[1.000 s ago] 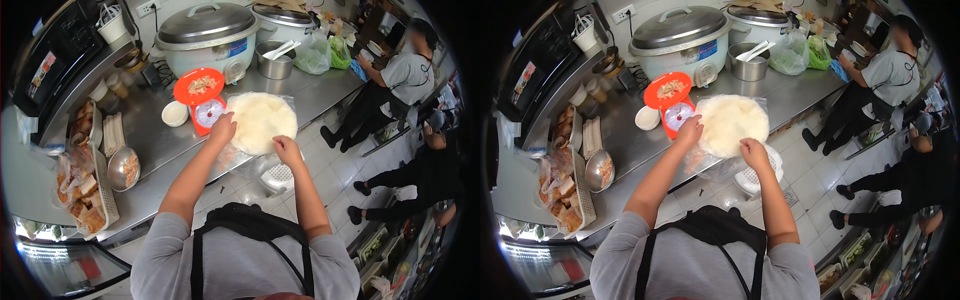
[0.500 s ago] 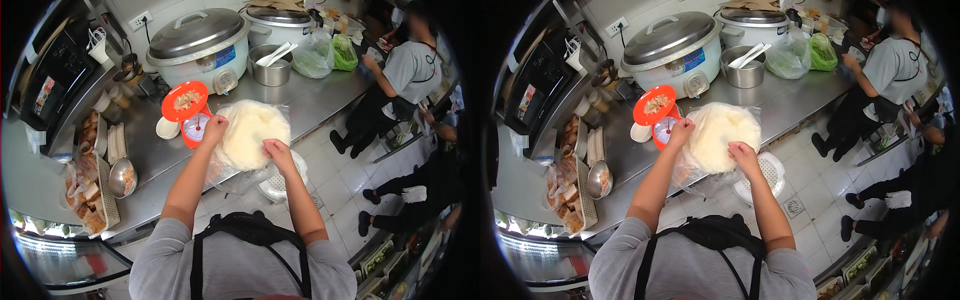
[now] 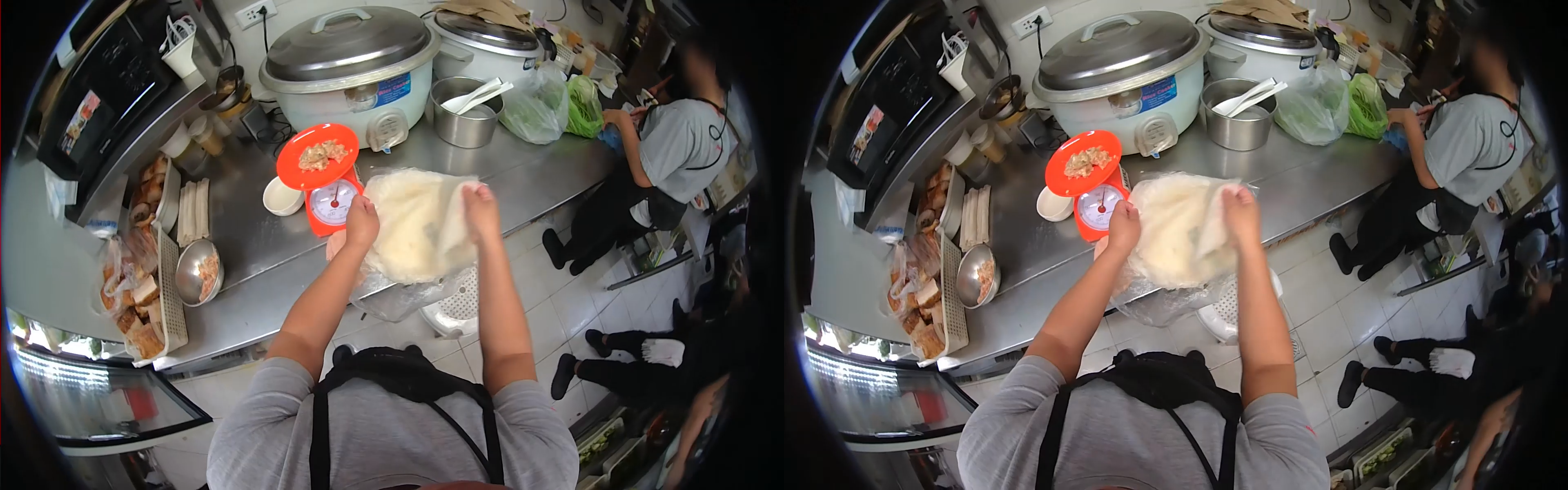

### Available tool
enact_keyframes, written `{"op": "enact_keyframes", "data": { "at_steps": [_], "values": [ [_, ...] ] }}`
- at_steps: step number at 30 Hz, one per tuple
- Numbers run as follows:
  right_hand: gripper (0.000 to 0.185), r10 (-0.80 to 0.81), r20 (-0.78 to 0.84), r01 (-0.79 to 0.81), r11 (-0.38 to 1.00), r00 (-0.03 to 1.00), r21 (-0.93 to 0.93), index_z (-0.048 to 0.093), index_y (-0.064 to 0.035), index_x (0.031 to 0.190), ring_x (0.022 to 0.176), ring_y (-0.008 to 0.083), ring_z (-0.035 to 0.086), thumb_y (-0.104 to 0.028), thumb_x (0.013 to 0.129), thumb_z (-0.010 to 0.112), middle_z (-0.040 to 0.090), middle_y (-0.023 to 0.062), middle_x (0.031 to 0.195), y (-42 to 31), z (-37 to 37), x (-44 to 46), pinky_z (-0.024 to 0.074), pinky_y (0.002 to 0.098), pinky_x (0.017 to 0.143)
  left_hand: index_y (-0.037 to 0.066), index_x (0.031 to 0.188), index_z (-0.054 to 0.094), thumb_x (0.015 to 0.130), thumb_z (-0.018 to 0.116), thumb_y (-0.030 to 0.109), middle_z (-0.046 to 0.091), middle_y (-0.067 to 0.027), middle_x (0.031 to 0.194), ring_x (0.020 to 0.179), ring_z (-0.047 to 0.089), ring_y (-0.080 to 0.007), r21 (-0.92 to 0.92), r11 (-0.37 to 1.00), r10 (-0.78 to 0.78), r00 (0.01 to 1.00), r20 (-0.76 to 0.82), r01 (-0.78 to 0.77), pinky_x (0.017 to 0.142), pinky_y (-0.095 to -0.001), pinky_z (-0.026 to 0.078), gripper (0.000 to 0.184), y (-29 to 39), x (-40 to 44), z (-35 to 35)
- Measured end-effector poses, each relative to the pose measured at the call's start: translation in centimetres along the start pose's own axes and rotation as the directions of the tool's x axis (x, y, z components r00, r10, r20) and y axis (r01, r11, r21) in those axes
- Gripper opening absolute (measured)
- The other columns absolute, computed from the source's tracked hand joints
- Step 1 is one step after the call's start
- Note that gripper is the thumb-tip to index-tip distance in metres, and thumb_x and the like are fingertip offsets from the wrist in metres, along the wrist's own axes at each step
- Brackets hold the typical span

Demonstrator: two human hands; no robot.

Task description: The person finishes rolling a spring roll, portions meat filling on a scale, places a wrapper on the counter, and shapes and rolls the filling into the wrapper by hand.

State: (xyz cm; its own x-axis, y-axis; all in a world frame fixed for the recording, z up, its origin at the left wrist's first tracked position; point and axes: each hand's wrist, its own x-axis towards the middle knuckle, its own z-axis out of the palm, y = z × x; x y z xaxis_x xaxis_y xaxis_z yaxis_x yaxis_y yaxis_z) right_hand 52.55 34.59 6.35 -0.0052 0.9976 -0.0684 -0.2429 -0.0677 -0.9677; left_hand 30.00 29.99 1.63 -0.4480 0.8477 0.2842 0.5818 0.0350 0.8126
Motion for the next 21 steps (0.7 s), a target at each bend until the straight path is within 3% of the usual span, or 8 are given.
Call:
{"op": "enact_keyframes", "data": {
  "at_steps": [5,8,10,13,16,17,20,21],
  "values": [
    [0.011,0.013,0.408,0.125,0.943,0.913,-0.310,0.060,-0.0042,0.089,0.065,0.0030,0.049,-0.013,0.086,0.054,0.058,-0.0038,0.076,-11.4,-3.3,0.3,0.0422,0.0201,0.060,0.000,0.089,0.049,0.083,0.053,0.018,0.057,-0.0206,0.082,0.082,0.055,-0.0375,0.093,0.992,-0.096,0.988,0.118,0.085,0.070,-0.0421,0.044,0.019,-0.1,-0.5,-0.2],
    [0.011,0.126,0.596,0.279,0.795,0.793,-0.539,0.059,-0.0033,0.088,0.067,0.0027,0.047,-0.013,0.086,0.055,0.056,-0.0055,0.075,-18.2,-2.0,-1.6,0.0407,0.0196,0.062,-0.001,0.101,0.049,0.078,0.061,0.028,0.052,-0.0233,0.104,0.097,0.051,-0.0371,0.067,0.998,0.002,0.994,0.113,-0.010,0.081,-0.0411,0.042,0.039,2.5,-1.6,-1.7],
    [0.011,0.168,0.684,0.369,0.738,0.710,-0.565,0.059,-0.0026,0.088,0.068,0.0029,0.046,-0.012,0.085,0.055,0.055,-0.0056,0.076,-20.5,0.0,-2.7,0.0402,0.0196,0.063,-0.001,0.121,0.039,0.068,0.070,0.035,0.036,-0.0251,0.124,0.115,0.038,-0.0376,0.011,0.996,0.084,0.983,0.162,-0.086,0.095,-0.0395,0.035,0.071,5.4,-1.9,-3.7],
    [0.010,0.262,0.773,0.417,0.719,0.578,-0.556,0.058,-0.0015,0.087,0.070,0.0031,0.046,-0.011,0.085,0.055,0.055,-0.0056,0.076,-22.7,4.0,-5.2,0.0398,0.0196,0.065,0.002,0.131,0.026,0.063,0.075,0.038,0.029,-0.0239,0.130,0.123,0.029,-0.0355,-0.346,0.923,0.254,0.940,0.227,-0.166,0.101,-0.0390,0.028,0.091,7.1,-2.0,-6.2],
    [0.008,0.297,0.838,0.416,0.761,0.458,-0.497,0.056,-0.0021,0.088,0.071,0.0031,0.046,-0.006,0.081,0.056,0.055,-0.0042,0.078,-22.8,8.1,-7.1,0.0398,0.0196,0.066,0.003,0.136,0.016,0.064,0.075,0.036,0.024,-0.0217,0.134,0.127,0.024,-0.0323,-0.475,0.879,0.276,0.853,0.443,-0.038,0.101,-0.0383,0.028,0.098,6.3,-1.7,-10.4],
    [0.009,0.284,0.854,0.384,0.800,0.436,-0.462,0.055,-0.0024,0.088,0.071,0.0032,0.046,-0.005,0.080,0.056,0.054,-0.0039,0.079,-22.4,9.3,-7.7,0.0397,0.0195,0.066,0.005,0.124,0.037,0.072,0.071,0.027,0.043,-0.0145,0.121,0.116,0.041,-0.0248,-0.609,0.790,0.261,0.859,0.440,0.072,0.088,-0.0343,0.042,0.067,5.5,-2.3,-11.3],
    [0.010,0.287,0.850,0.356,0.814,0.441,-0.459,0.051,-0.0038,0.085,0.071,0.0030,0.046,-0.002,0.077,0.055,0.051,-0.0042,0.078,-20.2,13.7,-9.0,0.0393,0.0188,0.066,0.007,0.104,0.050,0.077,0.065,0.015,0.056,-0.0038,0.096,0.087,0.054,-0.0128,-0.497,0.639,0.124,0.559,0.820,0.587,0.074,-0.0268,0.045,0.032,1.8,-2.0,-17.2],
    [0.009,0.300,0.838,0.355,0.802,0.455,-0.480,0.050,-0.0040,0.083,0.071,0.0030,0.045,-0.001,0.076,0.055,0.050,-0.0046,0.078,-18.7,15.2,-9.0,0.0393,0.0187,0.066,0.009,0.084,0.051,0.081,0.058,0.009,0.055,0.0041,0.076,0.067,0.050,-0.0049,-0.586,0.585,0.122,0.653,0.747,0.561,0.061,-0.0198,0.041,0.007,1.7,-2.8,-19.6]
  ]
}}
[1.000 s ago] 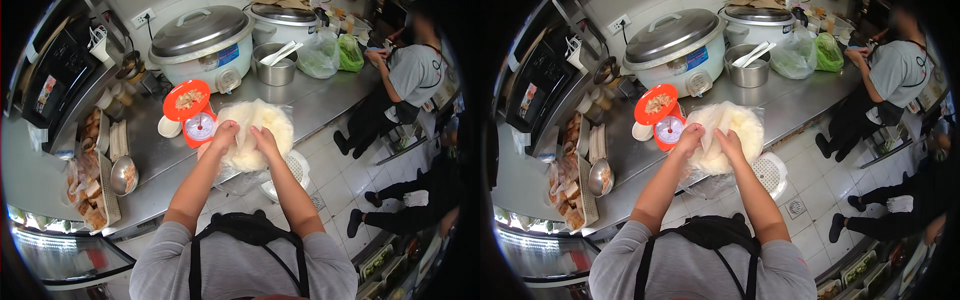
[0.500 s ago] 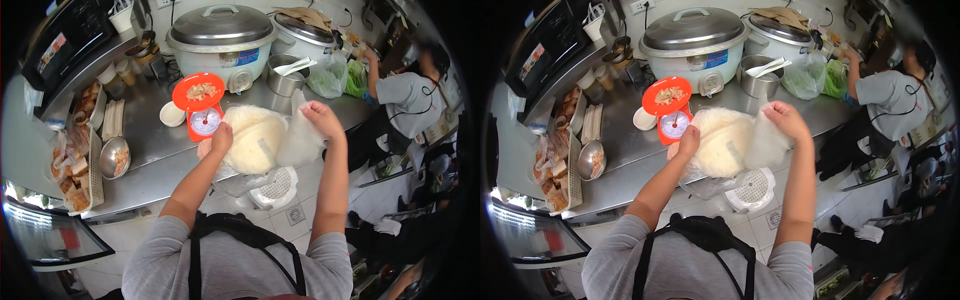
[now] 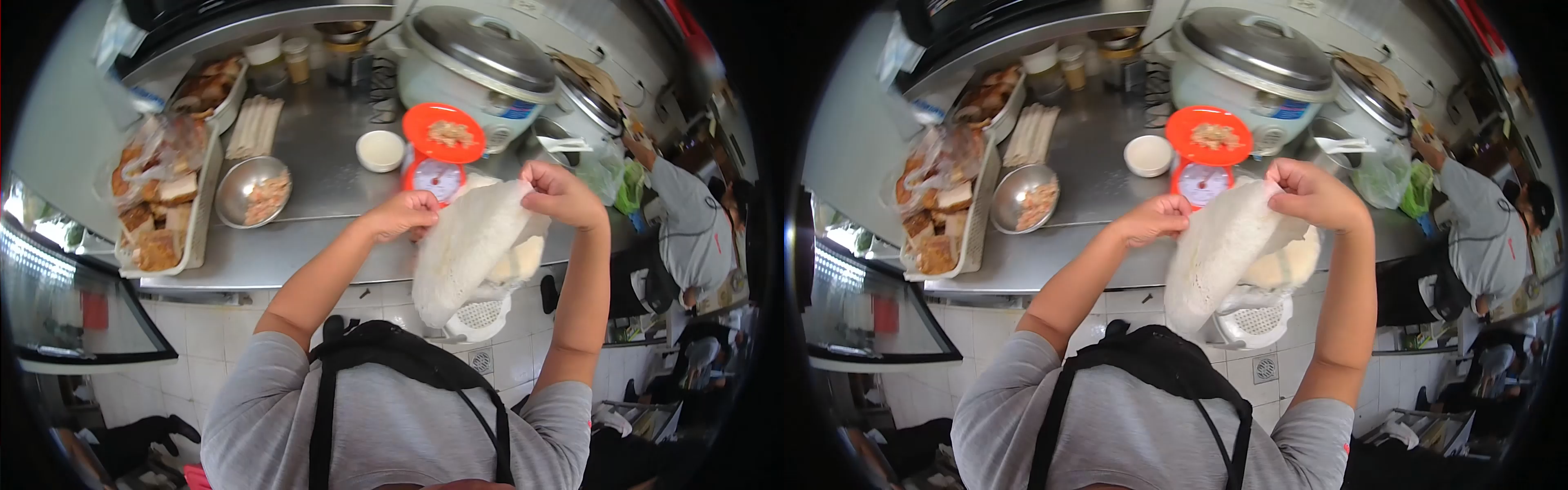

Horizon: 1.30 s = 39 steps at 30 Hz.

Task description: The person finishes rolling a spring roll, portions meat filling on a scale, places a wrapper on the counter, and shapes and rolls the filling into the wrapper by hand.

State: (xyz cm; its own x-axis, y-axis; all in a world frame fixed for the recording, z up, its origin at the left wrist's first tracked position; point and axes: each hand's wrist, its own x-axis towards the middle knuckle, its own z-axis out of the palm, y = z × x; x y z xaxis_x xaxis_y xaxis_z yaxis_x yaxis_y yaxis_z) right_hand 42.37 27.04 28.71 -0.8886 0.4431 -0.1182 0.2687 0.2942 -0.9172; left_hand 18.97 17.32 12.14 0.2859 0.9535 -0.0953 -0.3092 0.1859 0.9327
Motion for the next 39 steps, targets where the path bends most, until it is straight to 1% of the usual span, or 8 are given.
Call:
{"op": "enact_keyframes", "data": {
  "at_steps": [6,10,13,18,28,31,35,39],
  "values": [
    [0.007,-0.090,-0.104,0.056,0.955,0.991,-0.291,0.049,-0.0039,0.080,0.069,0.0053,0.044,0.000,0.076,0.053,0.047,-0.0033,0.073,-0.2,6.4,10.0,0.0393,0.0211,0.063,0.007,0.089,0.051,0.083,0.053,0.006,0.052,0.0047,0.077,0.073,0.049,-0.0040,0.196,0.939,0.327,0.911,-0.253,-0.282,0.065,-0.0175,0.040,0.006,6.0,-8.4,-8.1],
    [0.014,-0.307,-0.200,0.203,0.886,0.930,-0.418,0.049,-0.0037,0.081,0.073,0.0138,0.050,0.006,0.071,0.051,0.048,0.0035,0.074,1.1,11.5,12.0,0.0416,0.0248,0.067,0.003,0.093,0.053,0.082,0.053,0.004,0.053,0.0016,0.077,0.073,0.050,-0.0064,0.511,0.829,0.456,0.806,-0.378,-0.229,0.067,-0.0222,0.042,0.011,6.2,-11.7,-10.6],
    [0.016,-0.337,-0.101,0.238,0.818,0.936,-0.525,0.051,-0.0066,0.079,0.076,0.0252,0.054,0.003,0.066,0.056,0.051,0.0080,0.078,7.1,18.4,12.1,0.0440,0.0337,0.069,0.006,0.084,0.056,0.077,0.054,0.000,0.055,-0.0035,0.078,0.072,0.054,-0.0145,0.853,0.520,0.531,0.800,-0.280,-0.047,0.068,-0.0259,0.044,0.009,1.6,-15.7,-12.4],
    [0.011,-0.249,-0.040,0.176,0.782,0.968,-0.598,0.056,-0.0099,0.075,0.079,0.0272,0.054,-0.004,0.066,0.059,0.054,0.0075,0.077,14.9,27.2,11.0,0.0426,0.0381,0.066,0.008,0.075,0.057,0.068,0.054,-0.001,0.055,-0.0082,0.078,0.082,0.054,-0.0276,0.955,0.294,0.422,0.891,-0.167,0.040,0.075,-0.0363,0.042,0.012,-7.3,-20.4,-14.4],
    [0.010,-0.240,0.035,0.208,0.751,0.970,-0.627,0.057,-0.0110,0.078,0.078,0.0257,0.056,-0.011,0.068,0.061,0.056,0.0058,0.077,13.8,30.7,11.9,0.0431,0.0375,0.070,0.011,0.071,0.057,0.064,0.056,0.000,0.054,-0.0038,0.081,0.088,0.051,-0.0240,0.975,0.178,0.492,0.846,-0.206,0.134,0.080,-0.0369,0.037,0.013,-7.4,-21.6,-17.1],
    [0.013,0.021,0.217,0.071,0.909,0.976,-0.410,0.058,-0.0103,0.080,0.075,0.0273,0.057,-0.017,0.070,0.063,0.057,0.0076,0.077,11.6,29.8,12.7,0.0445,0.0380,0.066,0.011,0.070,0.056,0.064,0.056,0.000,0.053,-0.0037,0.081,0.088,0.051,-0.0241,0.977,0.157,0.503,0.840,-0.206,0.146,0.079,-0.0365,0.036,0.012,-7.6,-21.5,-17.8],
    [0.029,-0.017,-0.432,-0.251,0.793,0.902,-0.555,0.058,-0.0038,0.088,0.081,0.0320,0.058,-0.027,0.072,0.065,0.058,0.0147,0.082,13.7,27.0,17.3,0.0462,0.0399,0.069,0.010,0.071,0.057,0.064,0.057,0.001,0.053,-0.0044,0.083,0.088,0.050,-0.0245,0.976,0.163,0.548,0.809,-0.211,0.145,0.080,-0.0367,0.036,0.012,-7.5,-21.8,-18.0],
    [0.036,0.189,-0.587,-0.514,0.727,0.787,-0.455,0.058,-0.0014,0.095,0.088,0.0339,0.058,-0.028,0.070,0.065,0.059,0.0199,0.091,14.8,25.4,21.4,0.0461,0.0404,0.077,0.010,0.074,0.059,0.065,0.059,0.003,0.051,-0.0059,0.087,0.091,0.049,-0.0257,0.989,0.105,0.590,0.793,-0.150,0.109,0.081,-0.0388,0.035,0.012,-7.1,-22.3,-16.8]
  ]
}}
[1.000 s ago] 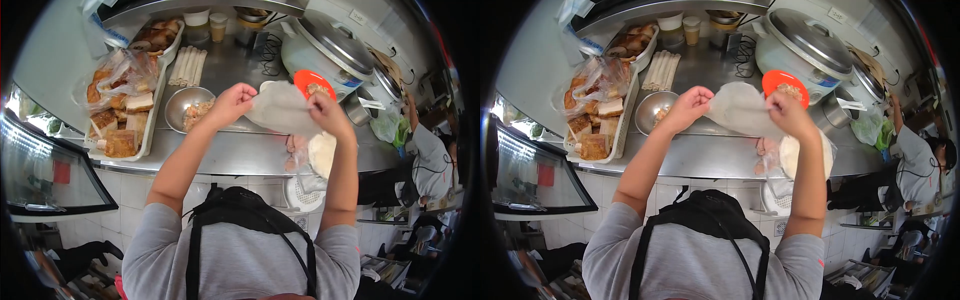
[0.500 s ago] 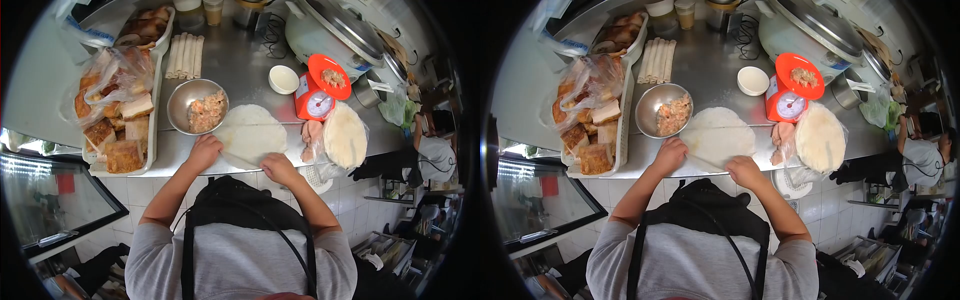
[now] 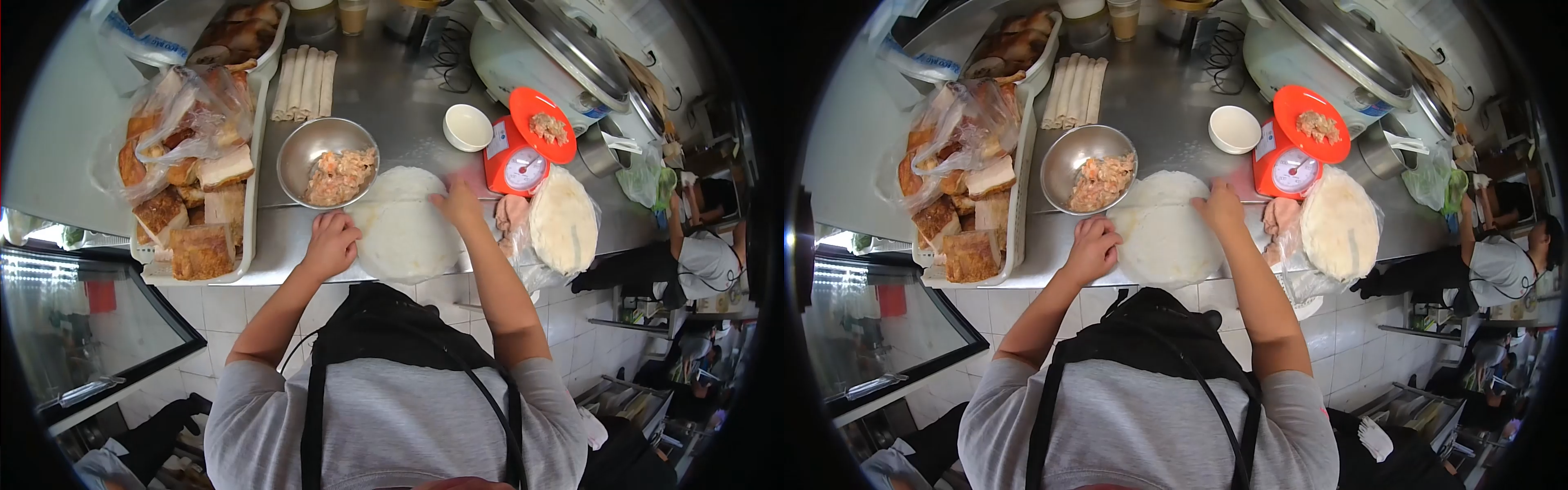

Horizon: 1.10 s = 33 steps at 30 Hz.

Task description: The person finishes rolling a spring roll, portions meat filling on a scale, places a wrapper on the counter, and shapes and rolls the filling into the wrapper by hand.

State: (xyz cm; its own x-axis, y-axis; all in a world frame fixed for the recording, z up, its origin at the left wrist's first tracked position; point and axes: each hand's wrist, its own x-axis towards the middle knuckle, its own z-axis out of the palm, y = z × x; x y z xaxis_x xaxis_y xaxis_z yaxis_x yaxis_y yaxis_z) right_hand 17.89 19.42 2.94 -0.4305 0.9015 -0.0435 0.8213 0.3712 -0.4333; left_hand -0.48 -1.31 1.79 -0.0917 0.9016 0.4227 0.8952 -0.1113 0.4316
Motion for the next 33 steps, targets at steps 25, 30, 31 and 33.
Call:
{"op": "enact_keyframes", "data": {
  "at_steps": [25,30,31,33],
  "values": [
    [0.034,0.137,0.618,-0.313,0.931,0.774,0.185,0.061,0.0029,0.077,0.048,0.0180,0.057,-0.031,0.074,0.059,0.060,0.0093,0.060,4.8,-3.6,-5.5,0.0466,0.0304,0.046,0.013,0.078,0.062,0.068,0.056,0.011,0.055,-0.0021,0.091,0.096,0.048,-0.0221,0.141,0.990,0.029,0.999,-0.044,-0.023,0.085,-0.0396,0.033,0.011,1.1,0.7,2.2],
    [0.040,-0.067,0.665,-0.078,0.979,0.743,0.186,0.063,-0.0007,0.073,0.051,0.0176,0.058,-0.040,0.075,0.060,0.061,0.0052,0.057,6.0,-3.6,-4.4,0.0473,0.0313,0.054,0.012,0.086,0.062,0.065,0.061,0.013,0.054,-0.0058,0.096,0.097,0.047,-0.0262,0.163,0.960,-0.202,0.965,-0.167,0.229,0.081,-0.0422,0.035,0.021,1.1,-1.0,0.7],
    [0.039,0.003,0.573,-0.068,0.993,0.819,0.092,0.064,-0.0019,0.076,0.059,0.0200,0.060,-0.041,0.074,0.060,0.062,0.0075,0.063,5.1,-4.4,-3.3,0.0477,0.0327,0.059,0.013,0.089,0.062,0.063,0.063,0.014,0.053,-0.0064,0.098,0.099,0.046,-0.0269,0.129,0.969,-0.195,0.972,-0.128,0.212,0.082,-0.0425,0.034,0.026,2.1,-1.1,0.1],
    [0.039,0.072,0.411,-0.063,0.997,0.909,-0.034,0.064,-0.0034,0.082,0.072,0.0234,0.062,-0.041,0.073,0.061,0.064,0.0114,0.074,4.2,-4.7,-1.5,0.0477,0.0347,0.068,0.014,0.093,0.062,0.060,0.067,0.018,0.051,-0.0078,0.103,0.102,0.045,-0.0287,0.057,0.989,-0.136,0.991,-0.003,0.136,0.084,-0.0429,0.033,0.034,3.7,-1.8,0.1]
  ]
}}
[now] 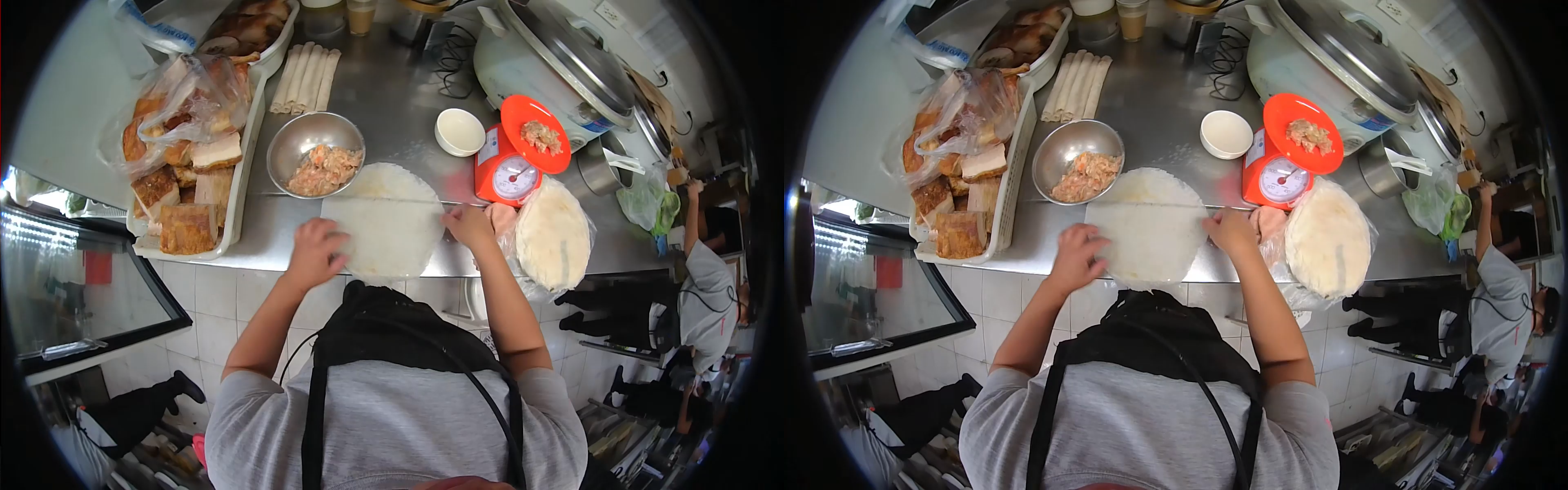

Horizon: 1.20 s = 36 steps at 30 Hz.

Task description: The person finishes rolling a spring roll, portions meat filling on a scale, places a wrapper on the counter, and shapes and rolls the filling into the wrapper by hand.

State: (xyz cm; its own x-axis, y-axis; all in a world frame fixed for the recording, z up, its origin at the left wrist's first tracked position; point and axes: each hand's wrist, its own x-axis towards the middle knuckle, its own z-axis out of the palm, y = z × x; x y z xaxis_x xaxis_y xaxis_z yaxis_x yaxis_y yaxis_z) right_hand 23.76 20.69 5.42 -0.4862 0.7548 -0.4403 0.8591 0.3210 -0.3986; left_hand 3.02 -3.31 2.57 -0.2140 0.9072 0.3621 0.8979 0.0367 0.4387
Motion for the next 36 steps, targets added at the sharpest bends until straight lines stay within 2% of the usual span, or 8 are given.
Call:
{"op": "enact_keyframes", "data": {
  "at_steps": [5,8,11,17,20,23,28,36],
  "values": [
    [0.044,0.013,0.070,-0.008,0.997,0.997,-0.081,0.062,-0.0024,0.091,0.093,0.0276,0.059,-0.041,0.070,0.061,0.061,0.0176,0.097,-1.5,0.8,1.8,0.0455,0.0371,0.079,0.016,0.101,0.061,0.058,0.072,0.026,0.047,-0.0086,0.110,0.107,0.041,-0.0295,-0.060,0.990,0.139,0.973,0.184,-0.130,0.089,-0.0424,0.030,0.045,2.6,-1.1,1.0],
    [0.033,-0.089,0.032,0.091,0.993,0.996,-0.078,0.061,-0.0019,0.082,0.079,0.0248,0.062,-0.033,0.071,0.061,0.063,0.0144,0.084,-1.4,1.6,2.2,0.0487,0.0352,0.069,0.016,0.087,0.063,0.063,0.067,0.018,0.052,-0.0037,0.097,0.099,0.046,-0.0239,-0.053,0.983,0.179,0.980,0.086,-0.175,0.086,-0.0397,0.031,0.024,2.2,-1.4,1.9],
    [0.017,-0.011,0.153,-0.060,0.887,0.988,0.457,0.057,-0.0038,0.074,0.062,0.0165,0.058,-0.021,0.071,0.060,0.058,0.0080,0.070,-2.0,-0.6,2.1,0.0484,0.0312,0.056,0.015,0.078,0.062,0.068,0.062,0.014,0.055,-0.0010,0.086,0.091,0.049,-0.0217,-0.017,0.987,0.157,0.986,-0.045,-0.158,0.082,-0.0387,0.033,0.011,2.0,0.4,1.5],
    [0.011,-0.176,-0.357,0.391,0.566,0.917,0.726,0.052,-0.0067,0.083,0.060,0.0088,0.050,-0.013,0.077,0.058,0.053,-0.0005,0.072,-4.5,-6.1,7.0,0.0405,0.0217,0.051,0.012,0.082,0.063,0.069,0.061,0.008,0.056,-0.0026,0.079,0.080,0.051,-0.0241,0.068,0.986,0.165,0.932,-0.323,-0.151,0.075,-0.0389,0.036,0.014,2.5,10.9,-2.9],
    [0.010,-0.102,-0.280,0.293,0.491,0.955,0.820,0.052,-0.0060,0.088,0.064,0.0072,0.050,-0.011,0.080,0.056,0.054,-0.0011,0.076,-6.6,-10.7,3.3,0.0406,0.0212,0.056,0.013,0.082,0.063,0.069,0.059,0.009,0.056,-0.0014,0.077,0.078,0.051,-0.0227,0.075,0.975,0.222,0.896,-0.385,-0.209,0.073,-0.0370,0.036,0.014,3.6,12.7,-5.0],
    [0.009,-0.280,-0.440,0.518,0.547,0.853,0.657,0.051,-0.0063,0.090,0.064,0.0069,0.049,-0.009,0.082,0.055,0.054,-0.0010,0.076,-3.1,-7.6,4.2,0.0413,0.0216,0.056,0.014,0.079,0.063,0.067,0.059,0.010,0.055,0.0008,0.077,0.078,0.051,-0.0198,0.120,0.952,0.304,0.909,-0.284,-0.281,0.071,-0.0348,0.036,0.013,4.1,10.1,-4.9],
    [0.015,-0.261,-0.120,0.286,0.840,0.958,0.461,0.056,-0.0023,0.086,0.064,0.0133,0.053,-0.009,0.073,0.058,0.056,0.0038,0.070,4.3,4.2,7.5,0.0442,0.0276,0.060,0.014,0.078,0.062,0.066,0.059,0.009,0.054,0.0012,0.077,0.080,0.050,-0.0198,-0.014,0.954,0.301,0.954,-0.009,-0.301,0.073,-0.0340,0.036,0.014,2.1,2.3,1.2],
    [0.015,-0.183,-0.225,0.252,0.908,0.957,0.335,0.055,-0.0020,0.087,0.062,0.0150,0.054,-0.010,0.074,0.057,0.057,0.0064,0.069,2.9,4.6,0.1,0.0432,0.0275,0.057,0.014,0.076,0.062,0.065,0.059,0.007,0.053,0.0011,0.077,0.081,0.051,-0.0193,-0.037,0.983,0.179,0.983,-0.036,-0.180,0.076,-0.0339,0.037,0.014,0.8,0.3,2.0]
  ]
}}
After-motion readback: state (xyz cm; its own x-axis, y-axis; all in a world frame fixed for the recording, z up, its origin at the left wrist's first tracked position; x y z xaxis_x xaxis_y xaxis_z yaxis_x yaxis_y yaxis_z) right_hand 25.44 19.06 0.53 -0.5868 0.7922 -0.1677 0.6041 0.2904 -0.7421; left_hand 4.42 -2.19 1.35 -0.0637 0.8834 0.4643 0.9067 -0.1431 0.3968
